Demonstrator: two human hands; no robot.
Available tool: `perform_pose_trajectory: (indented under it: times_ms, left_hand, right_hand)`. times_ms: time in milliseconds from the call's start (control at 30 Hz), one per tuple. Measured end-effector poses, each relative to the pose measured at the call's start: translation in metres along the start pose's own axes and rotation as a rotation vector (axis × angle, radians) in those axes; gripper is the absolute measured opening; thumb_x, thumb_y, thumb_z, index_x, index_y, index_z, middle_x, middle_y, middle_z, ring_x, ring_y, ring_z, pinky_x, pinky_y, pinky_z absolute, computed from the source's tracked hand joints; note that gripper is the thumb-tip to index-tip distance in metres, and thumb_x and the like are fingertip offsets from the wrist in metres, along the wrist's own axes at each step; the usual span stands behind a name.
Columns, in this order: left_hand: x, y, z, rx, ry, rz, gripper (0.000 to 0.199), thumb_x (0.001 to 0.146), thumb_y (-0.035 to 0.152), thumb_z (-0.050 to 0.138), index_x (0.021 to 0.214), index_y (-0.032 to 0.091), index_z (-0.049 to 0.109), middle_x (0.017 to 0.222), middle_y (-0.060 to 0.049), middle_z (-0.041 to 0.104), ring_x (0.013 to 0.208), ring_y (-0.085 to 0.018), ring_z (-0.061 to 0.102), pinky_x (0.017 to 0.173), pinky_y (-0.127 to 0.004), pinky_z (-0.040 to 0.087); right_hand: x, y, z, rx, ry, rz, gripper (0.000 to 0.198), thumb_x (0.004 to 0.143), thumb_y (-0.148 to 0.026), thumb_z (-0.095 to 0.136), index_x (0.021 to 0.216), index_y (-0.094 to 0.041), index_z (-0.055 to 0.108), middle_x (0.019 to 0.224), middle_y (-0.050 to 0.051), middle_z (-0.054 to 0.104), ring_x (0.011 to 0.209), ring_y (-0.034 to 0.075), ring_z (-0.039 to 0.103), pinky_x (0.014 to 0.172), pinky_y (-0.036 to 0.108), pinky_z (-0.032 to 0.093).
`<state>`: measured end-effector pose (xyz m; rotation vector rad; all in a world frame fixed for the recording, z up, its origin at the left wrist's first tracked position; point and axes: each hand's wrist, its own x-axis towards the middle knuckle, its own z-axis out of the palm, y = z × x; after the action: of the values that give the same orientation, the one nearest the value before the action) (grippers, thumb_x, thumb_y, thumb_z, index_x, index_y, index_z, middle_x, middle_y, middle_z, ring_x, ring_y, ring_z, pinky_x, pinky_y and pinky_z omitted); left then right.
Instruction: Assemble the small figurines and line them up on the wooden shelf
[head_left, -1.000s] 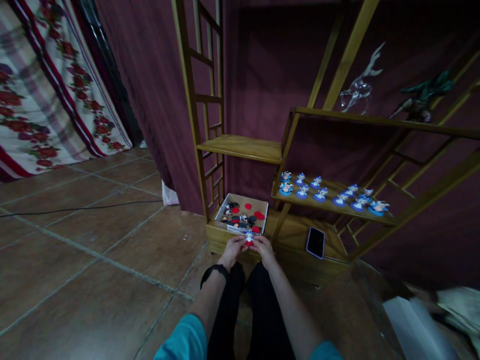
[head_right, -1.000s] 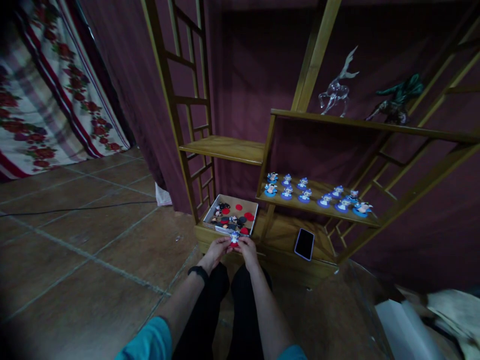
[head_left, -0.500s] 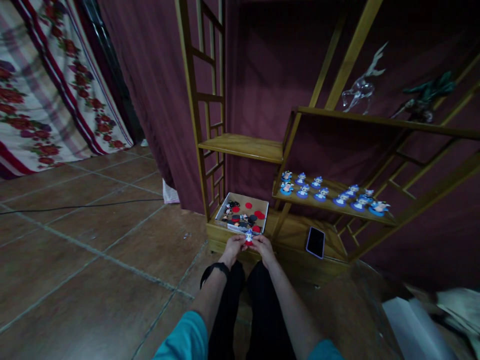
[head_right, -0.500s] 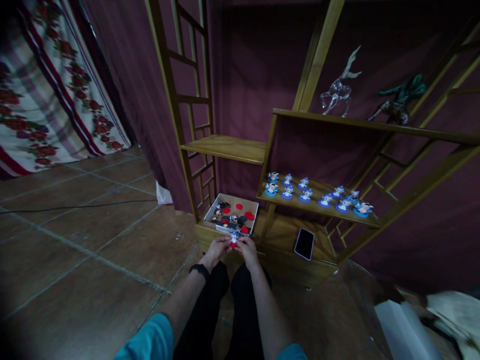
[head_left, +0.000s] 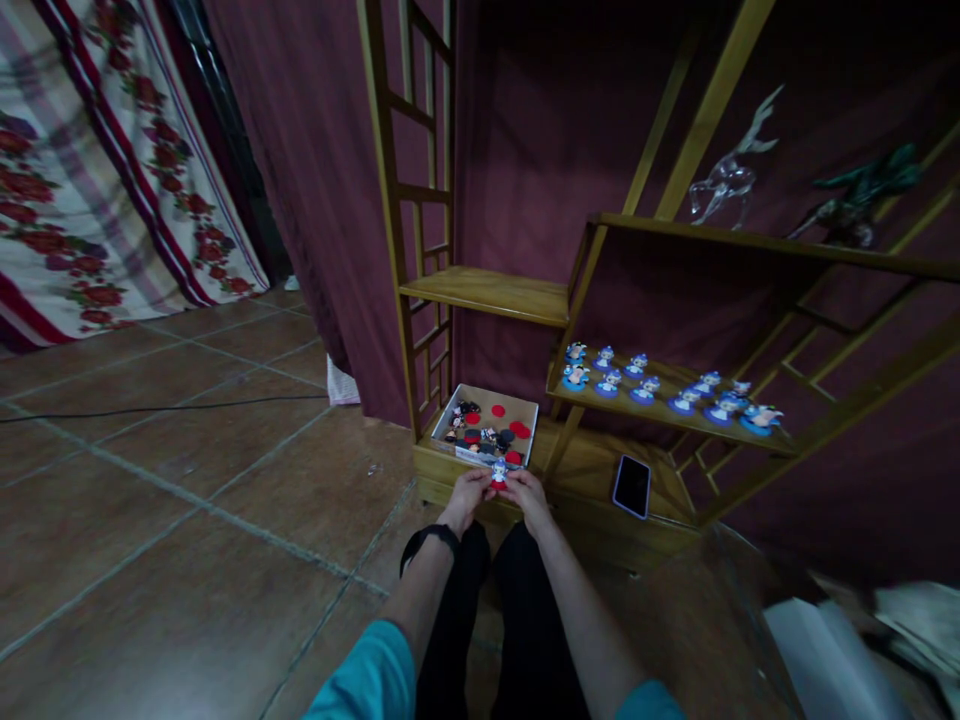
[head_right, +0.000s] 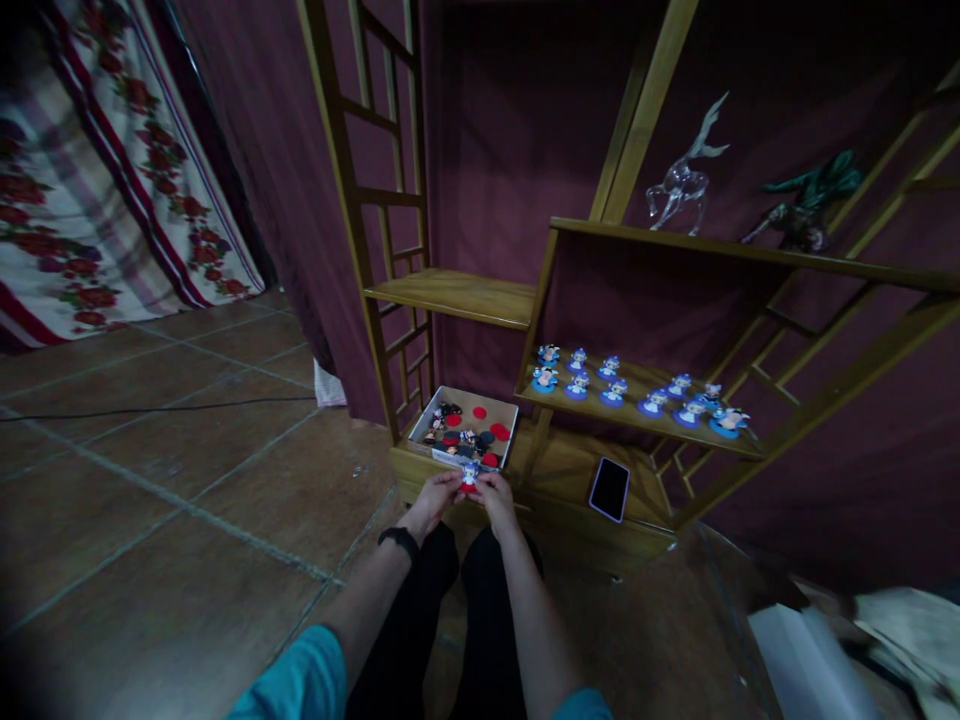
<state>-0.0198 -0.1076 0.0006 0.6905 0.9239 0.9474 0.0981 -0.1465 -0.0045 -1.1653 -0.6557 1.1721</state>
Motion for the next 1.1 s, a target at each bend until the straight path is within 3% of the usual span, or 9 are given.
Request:
perform_pose_trajectory:
  times_ms: [300,433,667,800,1100]
  left_hand:
    - [-0.0012,0.0006,-0.0001,-0.011,-0.006,0.008,0.007,0.065,0.009,0.066,0.072,0.01,0.064,0.062,-0.006,0.064,0.05,-0.009,0.057,0.051,-0.019,0.046]
    - [0.0003,-0.0006,-0.0013,-0.013,0.002,0.022,0.016,0.064,0.006,0.066,0.079,0.011,0.064,0.065,-0.004,0.063,0.052,-0.008,0.057,0.053,-0.019,0.046]
    - [0.0017,-0.0034,-0.0035,-0.029,0.019,0.076,0.033,0.059,0.004,0.069,0.09,0.014,0.061,0.058,0.002,0.059,0.051,-0.007,0.056,0.055,-0.019,0.046]
    - [0.0005,-0.0017,-0.0027,-0.025,-0.019,0.081,0.028,0.057,0.005,0.071,0.083,0.012,0.063,0.057,0.0,0.061,0.051,-0.008,0.056,0.054,-0.019,0.044]
    - [0.0013,0.0006,-0.0016,-0.005,-0.007,0.032,0.019,0.056,0.01,0.073,0.075,0.01,0.067,0.065,-0.006,0.066,0.053,-0.009,0.059,0.053,-0.019,0.046]
  right_hand:
    - [0.0028,0.0023,-0.0006,0.001,0.009,0.001,0.026,0.054,-0.03,0.07,0.076,-0.017,0.062,0.078,0.002,0.064,0.072,0.017,0.062,0.066,0.031,0.053]
    - [0.002,0.0001,-0.0004,-0.011,-0.028,-0.002,0.032,0.054,-0.03,0.07,0.084,-0.019,0.063,0.089,0.004,0.065,0.079,0.018,0.062,0.067,0.03,0.052]
    - [0.0002,-0.0025,-0.0007,-0.081,-0.051,-0.025,0.039,0.053,-0.03,0.07,0.09,-0.02,0.064,0.088,0.003,0.067,0.082,0.019,0.061,0.07,0.03,0.05]
    - [0.0023,-0.0009,-0.0009,-0.121,-0.072,-0.067,0.036,0.053,-0.029,0.07,0.087,-0.021,0.065,0.085,0.001,0.068,0.082,0.019,0.061,0.073,0.031,0.049]
    - [0.0015,-0.0011,-0.0005,-0.079,-0.053,-0.005,0.037,0.054,-0.033,0.07,0.088,-0.018,0.065,0.087,0.004,0.068,0.08,0.019,0.062,0.07,0.031,0.05]
